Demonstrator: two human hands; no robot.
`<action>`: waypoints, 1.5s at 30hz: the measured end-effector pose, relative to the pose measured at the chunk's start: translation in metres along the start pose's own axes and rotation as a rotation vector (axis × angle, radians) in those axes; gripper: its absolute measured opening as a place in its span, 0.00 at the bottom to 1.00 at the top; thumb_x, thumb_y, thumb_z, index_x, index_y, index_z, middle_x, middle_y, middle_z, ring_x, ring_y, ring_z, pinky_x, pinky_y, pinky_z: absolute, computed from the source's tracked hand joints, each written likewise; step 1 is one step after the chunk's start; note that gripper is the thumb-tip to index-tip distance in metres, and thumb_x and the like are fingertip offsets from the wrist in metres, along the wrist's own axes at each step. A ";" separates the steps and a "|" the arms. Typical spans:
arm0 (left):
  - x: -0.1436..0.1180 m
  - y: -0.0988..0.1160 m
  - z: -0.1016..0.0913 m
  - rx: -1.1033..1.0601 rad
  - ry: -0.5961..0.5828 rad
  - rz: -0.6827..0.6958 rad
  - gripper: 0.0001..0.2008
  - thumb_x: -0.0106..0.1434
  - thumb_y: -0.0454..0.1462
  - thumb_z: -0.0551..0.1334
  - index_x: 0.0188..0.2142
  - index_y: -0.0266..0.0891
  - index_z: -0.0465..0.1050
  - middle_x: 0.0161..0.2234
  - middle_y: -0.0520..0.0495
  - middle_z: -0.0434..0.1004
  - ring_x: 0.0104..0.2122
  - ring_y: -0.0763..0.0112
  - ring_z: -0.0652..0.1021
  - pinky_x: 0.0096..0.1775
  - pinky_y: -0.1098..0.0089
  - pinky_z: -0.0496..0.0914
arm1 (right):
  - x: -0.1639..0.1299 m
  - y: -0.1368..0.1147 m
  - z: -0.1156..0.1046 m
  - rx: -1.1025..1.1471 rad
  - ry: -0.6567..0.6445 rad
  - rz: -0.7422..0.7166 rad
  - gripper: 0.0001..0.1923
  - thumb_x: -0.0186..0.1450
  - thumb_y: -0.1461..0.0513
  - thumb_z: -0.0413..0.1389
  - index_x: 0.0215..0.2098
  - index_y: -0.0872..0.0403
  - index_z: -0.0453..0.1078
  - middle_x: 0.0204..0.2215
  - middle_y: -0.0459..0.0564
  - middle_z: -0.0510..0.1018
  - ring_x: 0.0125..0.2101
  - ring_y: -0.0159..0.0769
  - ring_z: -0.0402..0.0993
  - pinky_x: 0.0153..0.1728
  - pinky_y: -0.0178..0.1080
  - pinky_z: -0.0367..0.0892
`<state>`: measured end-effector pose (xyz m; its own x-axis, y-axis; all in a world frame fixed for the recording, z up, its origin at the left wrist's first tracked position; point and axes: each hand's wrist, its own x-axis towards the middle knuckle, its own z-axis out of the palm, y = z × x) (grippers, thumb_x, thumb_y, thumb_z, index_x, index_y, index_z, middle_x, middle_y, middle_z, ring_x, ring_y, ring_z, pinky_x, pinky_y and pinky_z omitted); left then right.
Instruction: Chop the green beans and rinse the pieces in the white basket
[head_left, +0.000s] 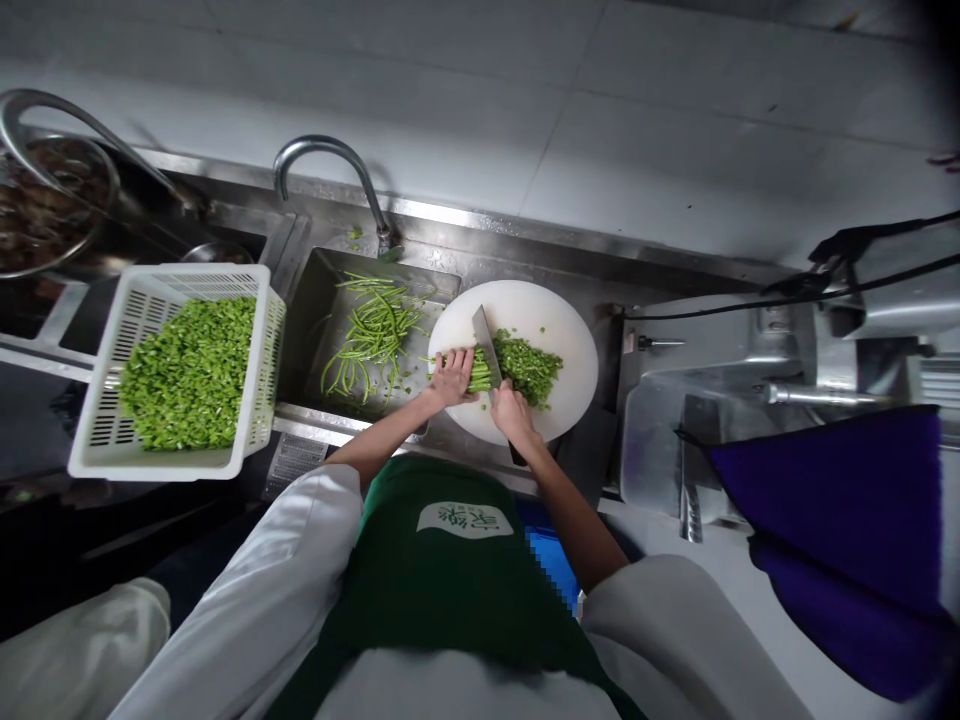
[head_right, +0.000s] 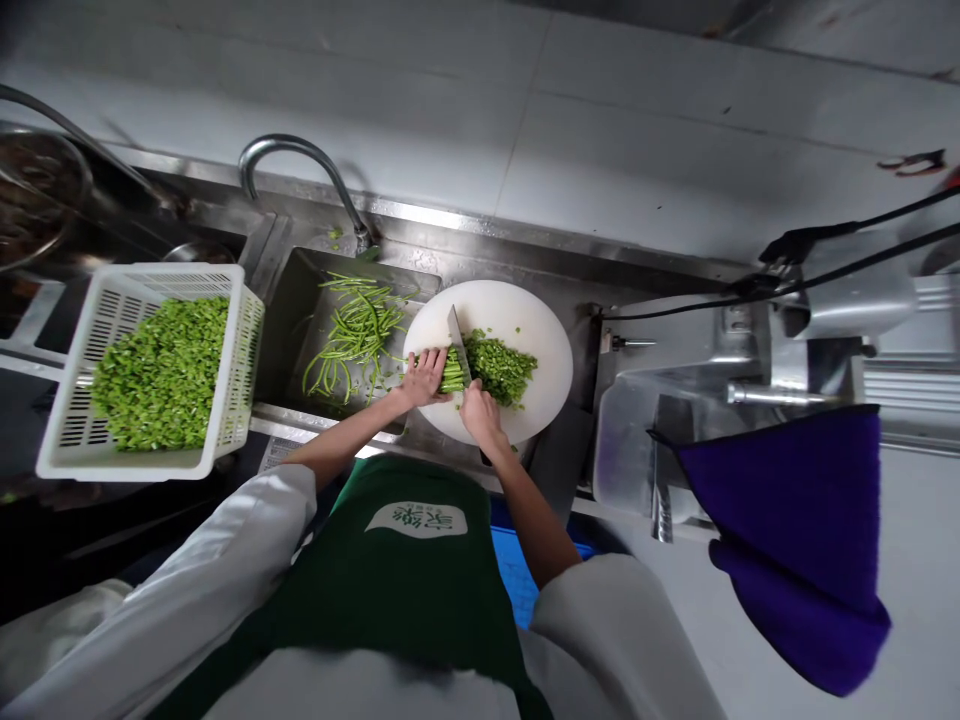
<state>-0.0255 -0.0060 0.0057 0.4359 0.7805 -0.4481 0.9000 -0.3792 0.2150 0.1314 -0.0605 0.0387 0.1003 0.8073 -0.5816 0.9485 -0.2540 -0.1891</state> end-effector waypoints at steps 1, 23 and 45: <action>-0.002 -0.002 -0.001 -0.044 -0.011 0.000 0.59 0.66 0.54 0.69 0.82 0.30 0.39 0.80 0.26 0.47 0.78 0.37 0.54 0.75 0.37 0.47 | -0.002 0.002 -0.002 -0.004 -0.002 -0.004 0.16 0.83 0.62 0.43 0.61 0.61 0.66 0.54 0.69 0.84 0.55 0.50 0.84 0.51 0.40 0.71; 0.009 0.008 0.035 -0.089 0.243 -0.130 0.34 0.82 0.43 0.37 0.79 0.28 0.56 0.76 0.32 0.63 0.75 0.51 0.63 0.77 0.51 0.50 | -0.003 -0.017 0.010 -0.040 -0.004 -0.006 0.17 0.81 0.67 0.42 0.63 0.65 0.64 0.53 0.70 0.84 0.55 0.48 0.85 0.52 0.39 0.72; 0.021 0.013 0.018 0.041 0.169 -0.010 0.56 0.66 0.50 0.70 0.81 0.24 0.45 0.68 0.23 0.67 0.64 0.35 0.70 0.68 0.46 0.62 | -0.007 0.038 0.008 -0.049 0.006 0.044 0.18 0.83 0.60 0.41 0.62 0.61 0.65 0.53 0.69 0.85 0.54 0.51 0.84 0.49 0.39 0.70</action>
<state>-0.0049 -0.0036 -0.0165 0.4243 0.8554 -0.2970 0.9049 -0.3884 0.1742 0.1645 -0.0802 0.0294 0.1441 0.7993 -0.5834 0.9567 -0.2633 -0.1245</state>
